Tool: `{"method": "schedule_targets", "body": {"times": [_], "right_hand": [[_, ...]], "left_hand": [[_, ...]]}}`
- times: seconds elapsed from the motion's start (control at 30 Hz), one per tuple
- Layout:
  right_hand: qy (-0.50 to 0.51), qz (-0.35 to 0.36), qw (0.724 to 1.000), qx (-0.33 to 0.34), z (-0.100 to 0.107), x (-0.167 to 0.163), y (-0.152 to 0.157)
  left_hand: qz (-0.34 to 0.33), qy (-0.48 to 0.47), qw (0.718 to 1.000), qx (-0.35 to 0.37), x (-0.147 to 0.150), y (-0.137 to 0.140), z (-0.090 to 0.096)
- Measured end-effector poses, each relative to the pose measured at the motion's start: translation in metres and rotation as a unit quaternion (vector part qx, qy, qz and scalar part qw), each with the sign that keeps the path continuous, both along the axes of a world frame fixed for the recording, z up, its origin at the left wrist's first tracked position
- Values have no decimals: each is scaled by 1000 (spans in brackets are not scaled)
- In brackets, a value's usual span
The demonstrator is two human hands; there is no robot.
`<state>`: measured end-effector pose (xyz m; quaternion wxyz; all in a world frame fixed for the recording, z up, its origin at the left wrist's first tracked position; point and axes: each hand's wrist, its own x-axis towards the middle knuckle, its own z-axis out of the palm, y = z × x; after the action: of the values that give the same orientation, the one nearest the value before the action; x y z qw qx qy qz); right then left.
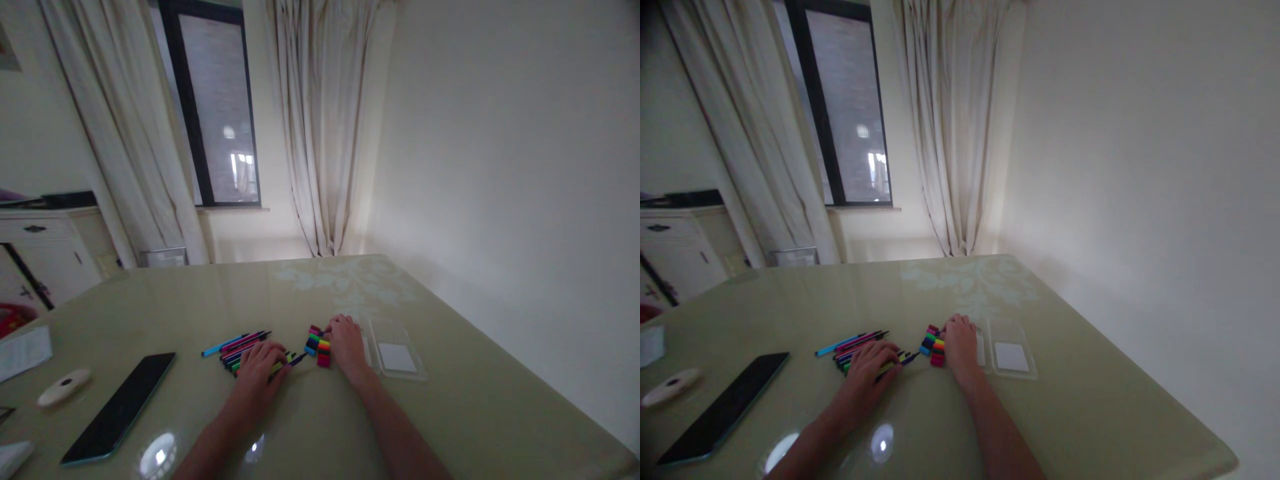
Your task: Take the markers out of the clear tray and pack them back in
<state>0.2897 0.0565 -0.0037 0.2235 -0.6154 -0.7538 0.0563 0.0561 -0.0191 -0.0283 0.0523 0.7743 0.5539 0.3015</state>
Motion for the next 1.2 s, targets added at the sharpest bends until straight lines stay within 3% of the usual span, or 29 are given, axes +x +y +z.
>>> {"method": "schedule_targets", "body": {"times": [0.1, 0.2, 0.27, 0.87, 1.07, 1.2], "right_hand": [[129, 20, 991, 10, 6, 2, -7], [284, 113, 952, -7, 11, 2, -16], [329, 159, 931, -5, 14, 0, -23], [362, 242, 900, 8, 19, -8, -38], [398, 229, 888, -35, 13, -9, -39], [413, 202, 884, -78, 11, -7, -33]], "left_hand": [[22, -69, 997, -25, 1, 2, -3], [17, -135, 990, -33, 2, 3, -4], [-3, -156, 987, -25, 2, 2, -4], [-38, -169, 985, -19, 5, -3, 2], [-35, -196, 980, -3, 13, -7, 6], [-30, -143, 989, -24, 16, -12, 10]]}}
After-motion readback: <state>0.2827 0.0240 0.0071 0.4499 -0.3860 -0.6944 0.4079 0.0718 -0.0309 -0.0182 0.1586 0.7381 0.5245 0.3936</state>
